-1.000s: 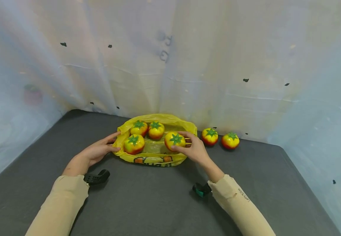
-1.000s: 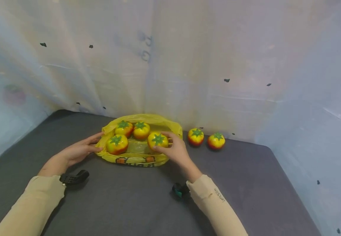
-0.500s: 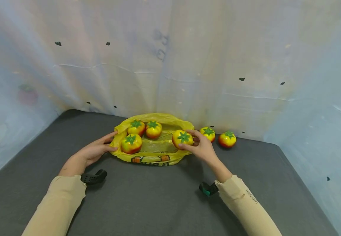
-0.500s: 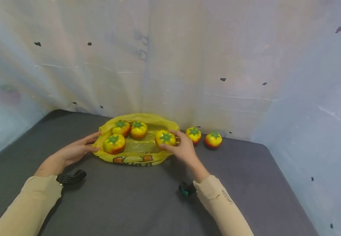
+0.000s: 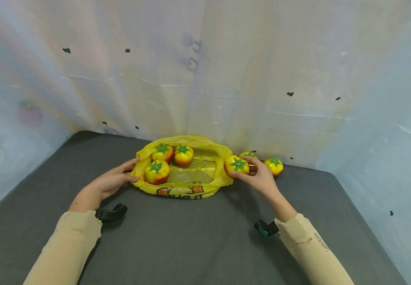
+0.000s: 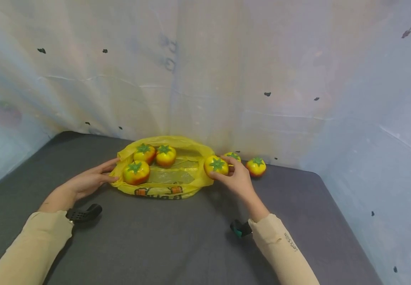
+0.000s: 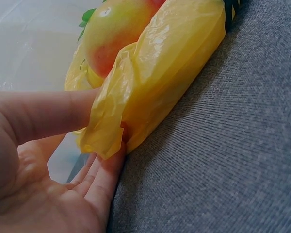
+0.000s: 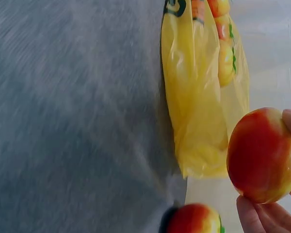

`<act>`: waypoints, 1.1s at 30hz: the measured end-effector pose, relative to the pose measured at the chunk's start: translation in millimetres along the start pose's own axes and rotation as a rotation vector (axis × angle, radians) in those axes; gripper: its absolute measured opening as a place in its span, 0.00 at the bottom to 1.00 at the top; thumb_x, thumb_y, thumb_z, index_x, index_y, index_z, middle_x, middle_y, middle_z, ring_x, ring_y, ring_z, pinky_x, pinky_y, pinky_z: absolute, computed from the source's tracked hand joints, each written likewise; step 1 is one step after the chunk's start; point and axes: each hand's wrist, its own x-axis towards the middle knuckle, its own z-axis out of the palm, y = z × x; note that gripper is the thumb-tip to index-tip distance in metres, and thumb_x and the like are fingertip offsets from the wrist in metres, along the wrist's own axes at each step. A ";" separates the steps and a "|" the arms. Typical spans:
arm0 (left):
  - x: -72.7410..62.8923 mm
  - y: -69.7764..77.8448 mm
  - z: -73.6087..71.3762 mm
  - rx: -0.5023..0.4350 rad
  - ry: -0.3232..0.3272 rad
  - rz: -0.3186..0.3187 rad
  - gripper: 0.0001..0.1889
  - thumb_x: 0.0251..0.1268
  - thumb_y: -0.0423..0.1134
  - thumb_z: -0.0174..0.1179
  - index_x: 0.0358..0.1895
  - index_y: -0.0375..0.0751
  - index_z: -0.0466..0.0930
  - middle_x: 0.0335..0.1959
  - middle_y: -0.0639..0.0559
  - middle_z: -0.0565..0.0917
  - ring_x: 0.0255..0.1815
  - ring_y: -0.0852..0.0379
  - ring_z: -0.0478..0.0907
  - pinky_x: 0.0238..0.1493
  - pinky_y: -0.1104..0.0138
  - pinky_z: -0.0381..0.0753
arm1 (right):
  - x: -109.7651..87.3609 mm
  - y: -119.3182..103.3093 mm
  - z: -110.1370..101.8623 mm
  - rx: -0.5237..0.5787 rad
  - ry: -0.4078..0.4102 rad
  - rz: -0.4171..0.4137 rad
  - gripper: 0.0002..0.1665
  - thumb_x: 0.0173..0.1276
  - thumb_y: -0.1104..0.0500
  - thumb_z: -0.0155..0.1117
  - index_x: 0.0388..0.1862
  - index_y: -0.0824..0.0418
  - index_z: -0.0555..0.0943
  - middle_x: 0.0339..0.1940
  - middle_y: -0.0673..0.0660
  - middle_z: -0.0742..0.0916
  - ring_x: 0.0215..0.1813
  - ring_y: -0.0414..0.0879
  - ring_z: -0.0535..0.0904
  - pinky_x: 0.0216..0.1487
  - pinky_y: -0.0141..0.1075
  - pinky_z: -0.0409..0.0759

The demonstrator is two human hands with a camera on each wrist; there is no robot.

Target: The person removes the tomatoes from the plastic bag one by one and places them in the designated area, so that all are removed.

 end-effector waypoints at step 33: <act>1.3 -0.6 -1.6 -0.005 0.004 -0.012 0.46 0.69 0.35 0.56 0.78 0.54 0.31 0.75 0.31 0.29 0.76 0.32 0.27 0.71 0.38 0.35 | -23.5 46.0 -56.6 -0.232 0.048 0.105 0.44 0.63 0.40 0.65 0.71 0.60 0.65 0.68 0.69 0.71 0.63 0.64 0.73 0.58 0.55 0.74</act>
